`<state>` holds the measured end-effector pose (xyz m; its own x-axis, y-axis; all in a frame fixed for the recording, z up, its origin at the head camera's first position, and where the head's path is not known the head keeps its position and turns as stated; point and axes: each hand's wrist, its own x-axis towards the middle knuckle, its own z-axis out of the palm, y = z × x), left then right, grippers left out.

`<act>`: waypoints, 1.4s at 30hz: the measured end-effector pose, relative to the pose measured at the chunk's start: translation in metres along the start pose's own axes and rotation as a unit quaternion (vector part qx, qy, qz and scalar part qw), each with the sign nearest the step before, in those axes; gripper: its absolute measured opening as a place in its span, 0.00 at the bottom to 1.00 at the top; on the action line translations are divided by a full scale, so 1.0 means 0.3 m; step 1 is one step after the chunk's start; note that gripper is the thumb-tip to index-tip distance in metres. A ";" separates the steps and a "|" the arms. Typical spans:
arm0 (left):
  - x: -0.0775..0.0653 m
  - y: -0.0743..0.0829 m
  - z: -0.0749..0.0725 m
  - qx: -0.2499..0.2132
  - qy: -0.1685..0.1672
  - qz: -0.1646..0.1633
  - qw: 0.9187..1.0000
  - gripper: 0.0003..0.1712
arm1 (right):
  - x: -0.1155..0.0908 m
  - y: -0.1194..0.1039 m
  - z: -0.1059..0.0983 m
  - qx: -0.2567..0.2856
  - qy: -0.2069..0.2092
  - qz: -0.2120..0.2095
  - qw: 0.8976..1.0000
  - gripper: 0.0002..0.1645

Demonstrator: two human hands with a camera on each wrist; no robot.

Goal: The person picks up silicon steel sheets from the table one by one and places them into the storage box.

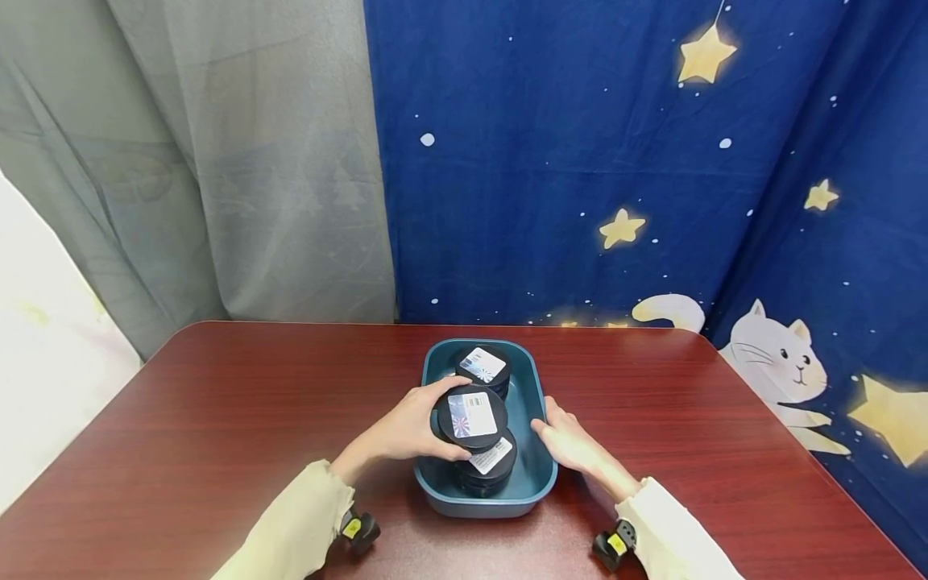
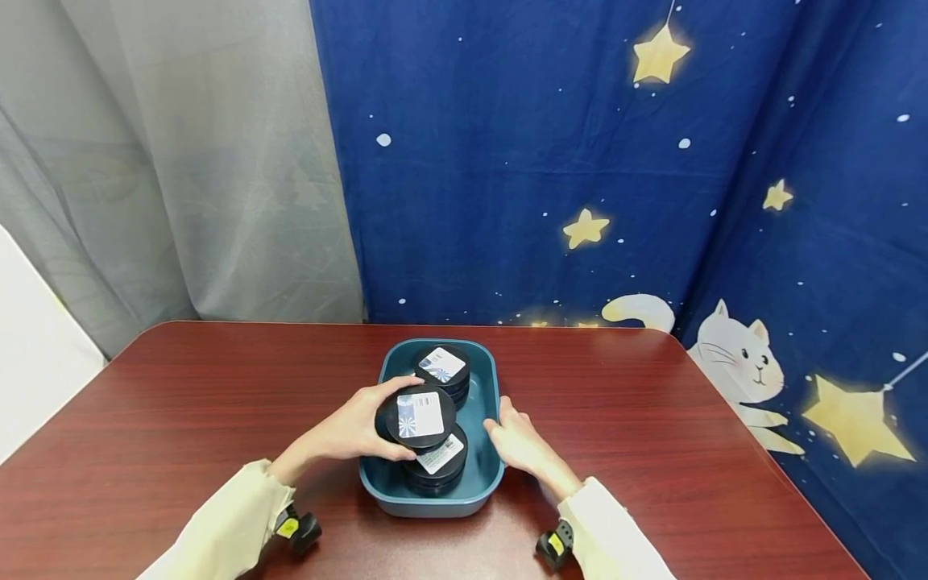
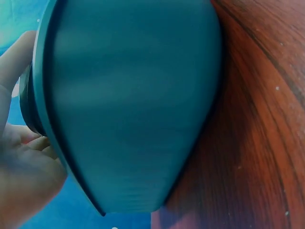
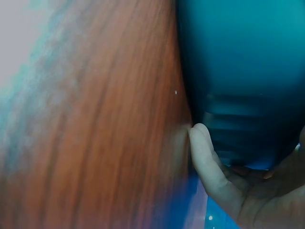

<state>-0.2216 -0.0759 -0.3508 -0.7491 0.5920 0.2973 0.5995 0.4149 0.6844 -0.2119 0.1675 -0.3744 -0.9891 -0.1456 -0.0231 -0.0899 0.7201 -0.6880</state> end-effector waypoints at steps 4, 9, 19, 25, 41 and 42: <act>0.009 0.000 0.009 0.030 -0.007 0.020 0.999 0.48 | 0.001 -0.001 0.000 0.002 0.000 0.001 1.000 0.18; 0.019 0.000 0.015 0.034 -0.029 0.015 0.999 0.48 | 0.004 -0.002 0.000 0.000 0.001 -0.001 1.000 0.17; 0.028 0.016 0.021 0.069 -0.063 -0.001 0.996 0.48 | 0.004 0.001 0.001 -0.004 -0.001 0.003 1.000 0.18; 0.035 0.022 0.027 0.084 -0.077 -0.007 0.994 0.49 | 0.001 0.003 -0.001 -0.008 -0.003 0.002 1.000 0.18; 0.044 0.039 0.042 0.112 -0.126 -0.044 0.985 0.48 | 0.002 0.007 0.004 -0.005 0.001 -0.005 1.000 0.18; 0.044 0.039 0.043 0.112 -0.129 -0.046 0.984 0.48 | 0.002 0.008 0.004 -0.006 0.001 -0.006 1.000 0.18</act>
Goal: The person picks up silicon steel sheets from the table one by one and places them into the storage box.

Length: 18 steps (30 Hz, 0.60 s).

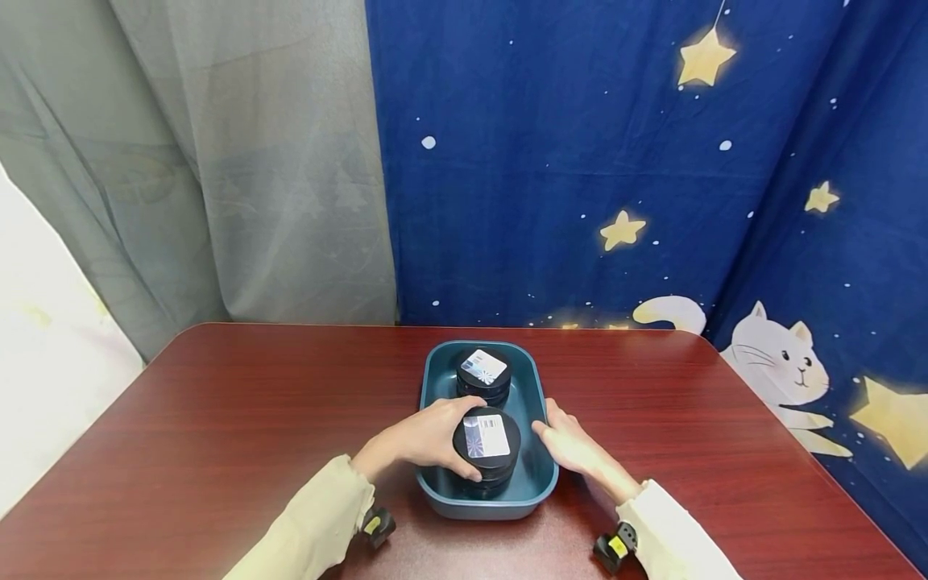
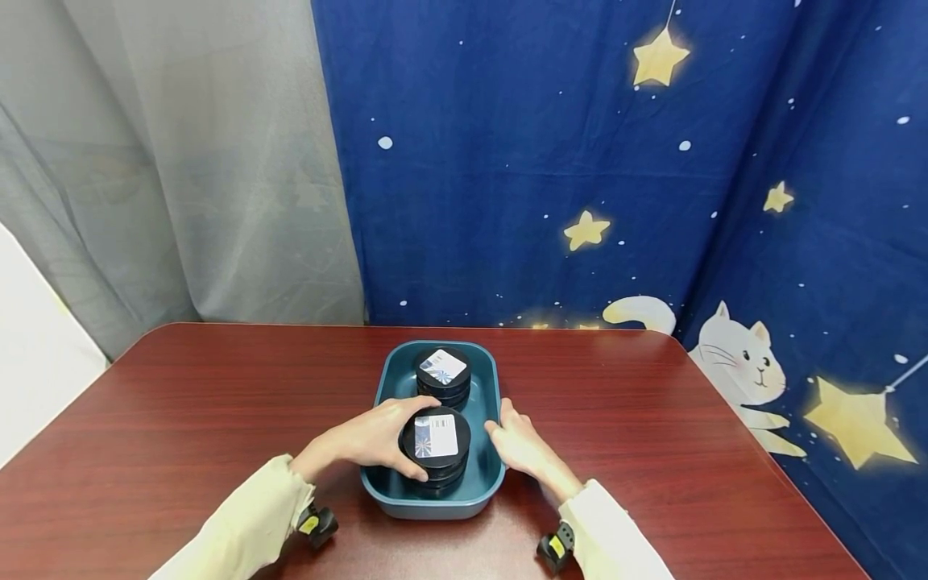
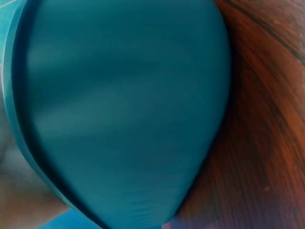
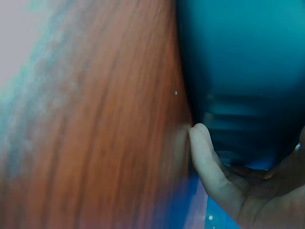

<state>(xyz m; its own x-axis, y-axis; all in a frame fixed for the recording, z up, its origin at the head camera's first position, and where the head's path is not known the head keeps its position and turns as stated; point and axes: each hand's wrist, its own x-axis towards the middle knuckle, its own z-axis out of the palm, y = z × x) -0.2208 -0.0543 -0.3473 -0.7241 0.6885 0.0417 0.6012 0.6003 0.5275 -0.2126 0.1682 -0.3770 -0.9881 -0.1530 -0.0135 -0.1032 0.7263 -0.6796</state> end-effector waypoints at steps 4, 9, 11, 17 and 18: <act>0.000 0.000 0.000 0.003 -0.008 -0.004 1.000 0.49 | 0.002 0.003 0.003 0.000 0.002 -0.003 1.000 0.17; 0.000 0.005 -0.002 0.005 -0.014 -0.005 1.000 0.48 | 0.002 0.003 0.004 0.003 0.004 -0.005 1.000 0.17; 0.000 0.006 -0.002 0.004 -0.018 -0.007 1.000 0.48 | 0.002 0.003 0.003 0.003 0.002 -0.004 1.000 0.17; -0.001 0.006 0.002 0.006 -0.023 -0.005 1.000 0.49 | 0.002 0.005 0.002 0.002 0.004 -0.005 1.000 0.17; -0.001 0.005 0.003 0.007 -0.023 -0.002 1.000 0.49 | 0.001 0.004 0.002 0.003 0.004 -0.005 1.000 0.17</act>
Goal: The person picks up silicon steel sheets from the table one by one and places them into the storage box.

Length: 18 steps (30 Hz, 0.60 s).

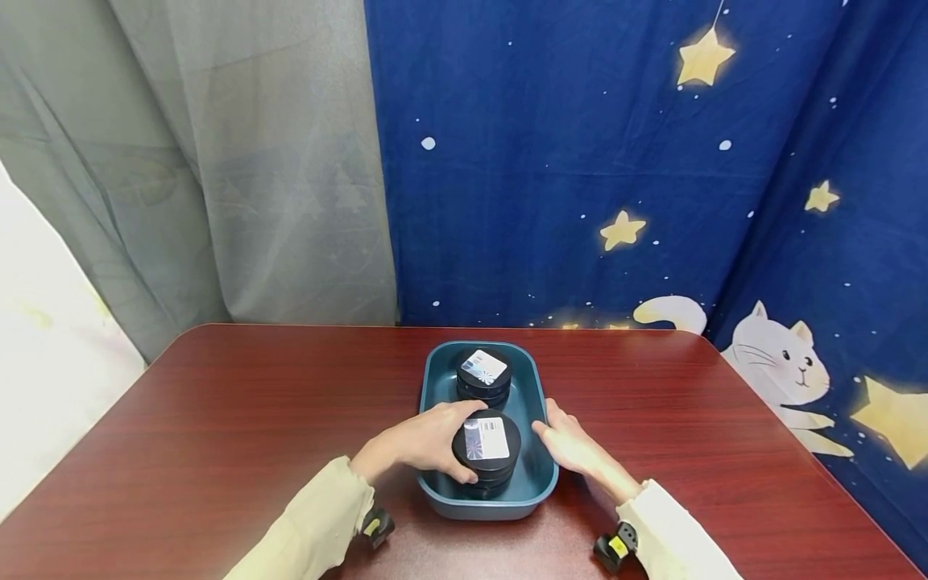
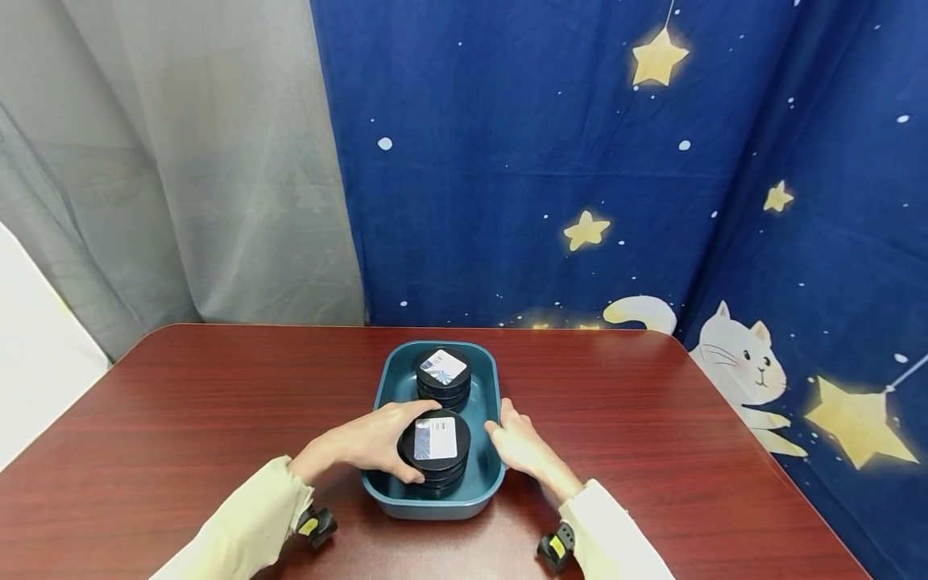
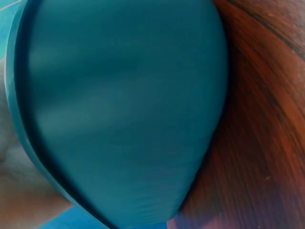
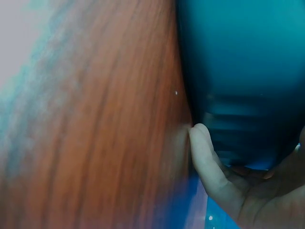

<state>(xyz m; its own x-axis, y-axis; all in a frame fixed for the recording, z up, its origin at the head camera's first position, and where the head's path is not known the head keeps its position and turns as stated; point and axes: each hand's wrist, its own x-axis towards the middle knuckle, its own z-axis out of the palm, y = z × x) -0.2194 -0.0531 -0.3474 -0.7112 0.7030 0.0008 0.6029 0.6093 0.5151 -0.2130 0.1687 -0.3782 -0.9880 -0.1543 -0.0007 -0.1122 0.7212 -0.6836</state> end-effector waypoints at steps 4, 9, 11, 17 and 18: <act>0.000 -0.004 0.004 0.003 0.001 0.006 1.000 0.49 | 0.000 0.000 0.000 0.002 0.000 0.001 1.000 0.17; -0.003 -0.004 0.004 0.004 0.004 0.011 1.000 0.48 | 0.000 -0.001 -0.001 -0.002 0.002 -0.003 1.000 0.17; -0.004 -0.004 0.003 0.007 0.004 0.014 1.000 0.48 | 0.000 0.000 -0.002 -0.004 0.001 -0.005 1.000 0.17; -0.007 -0.002 0.004 0.008 0.001 0.012 1.000 0.50 | 0.000 -0.001 -0.002 -0.002 0.000 0.001 1.000 0.18; -0.008 -0.003 0.004 0.006 0.002 0.012 1.000 0.51 | 0.000 -0.001 -0.003 -0.001 0.000 0.002 1.000 0.18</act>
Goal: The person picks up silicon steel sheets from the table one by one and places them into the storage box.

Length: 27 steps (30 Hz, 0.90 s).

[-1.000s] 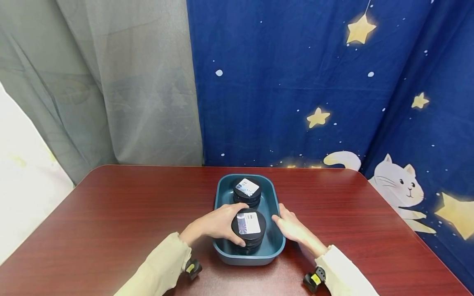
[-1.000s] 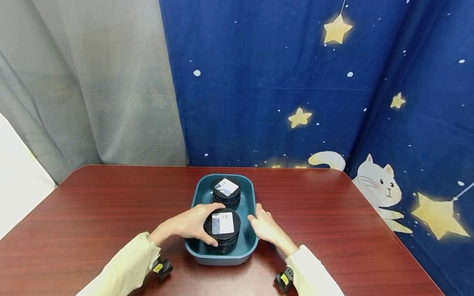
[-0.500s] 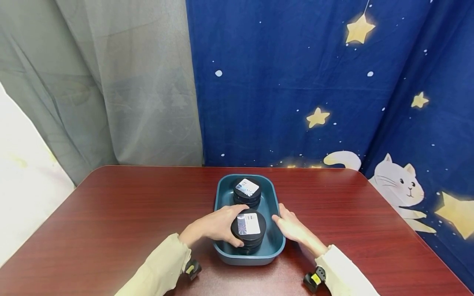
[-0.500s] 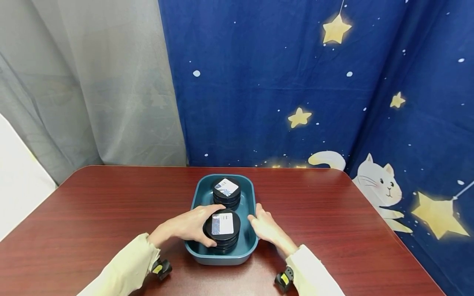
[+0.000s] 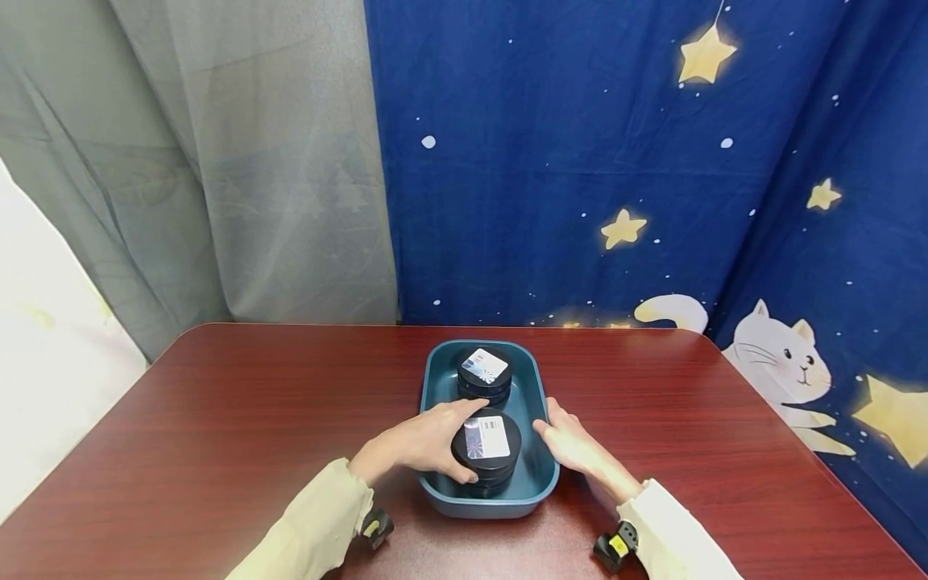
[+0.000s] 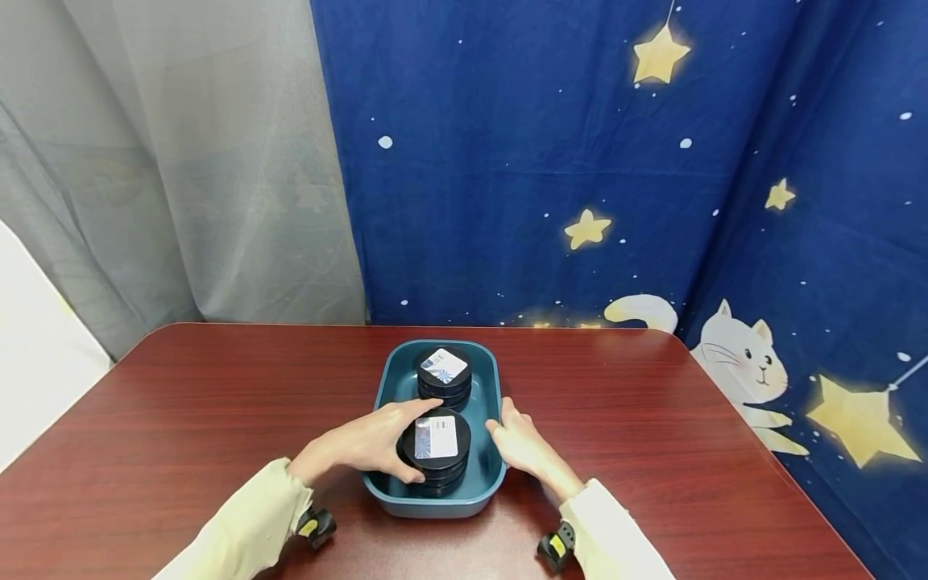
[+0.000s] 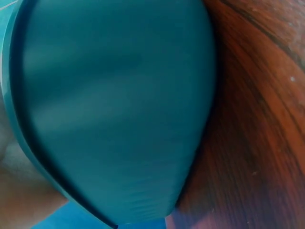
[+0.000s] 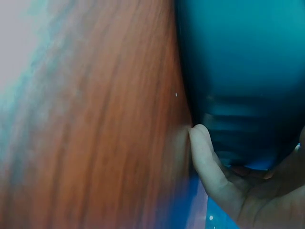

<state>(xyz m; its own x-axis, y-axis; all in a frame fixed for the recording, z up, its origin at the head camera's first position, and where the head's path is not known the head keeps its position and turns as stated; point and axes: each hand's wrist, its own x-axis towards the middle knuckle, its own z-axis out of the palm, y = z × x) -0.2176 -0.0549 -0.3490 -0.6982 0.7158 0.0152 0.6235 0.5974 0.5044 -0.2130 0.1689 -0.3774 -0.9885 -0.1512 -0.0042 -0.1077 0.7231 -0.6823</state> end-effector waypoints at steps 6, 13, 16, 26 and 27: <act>-0.014 -0.006 -0.001 -0.013 0.017 0.011 1.000 0.53 | -0.001 -0.008 0.002 0.002 -0.001 0.000 1.000 0.18; -0.040 -0.026 -0.016 -0.058 0.063 0.013 0.996 0.47 | -0.004 -0.011 0.004 0.000 0.000 -0.001 1.000 0.18; -0.048 -0.039 -0.021 -0.059 0.087 0.026 0.994 0.41 | -0.005 -0.008 0.002 0.005 -0.001 0.002 1.000 0.18; -0.088 -0.077 -0.032 -0.167 0.174 0.038 0.970 0.21 | -0.019 -0.007 -0.027 0.034 -0.031 0.040 0.998 0.21; -0.096 -0.082 -0.035 -0.173 0.183 0.034 0.967 0.20 | -0.021 -0.005 -0.029 0.040 -0.033 0.043 0.998 0.21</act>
<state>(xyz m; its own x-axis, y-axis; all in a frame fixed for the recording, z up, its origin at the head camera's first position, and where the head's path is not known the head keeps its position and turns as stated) -0.2166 -0.0940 -0.3528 -0.7773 0.5355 0.3303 0.5608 0.3517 0.7496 -0.2075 0.1746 -0.3698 -0.9844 -0.1368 -0.1104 -0.0122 0.6798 -0.7333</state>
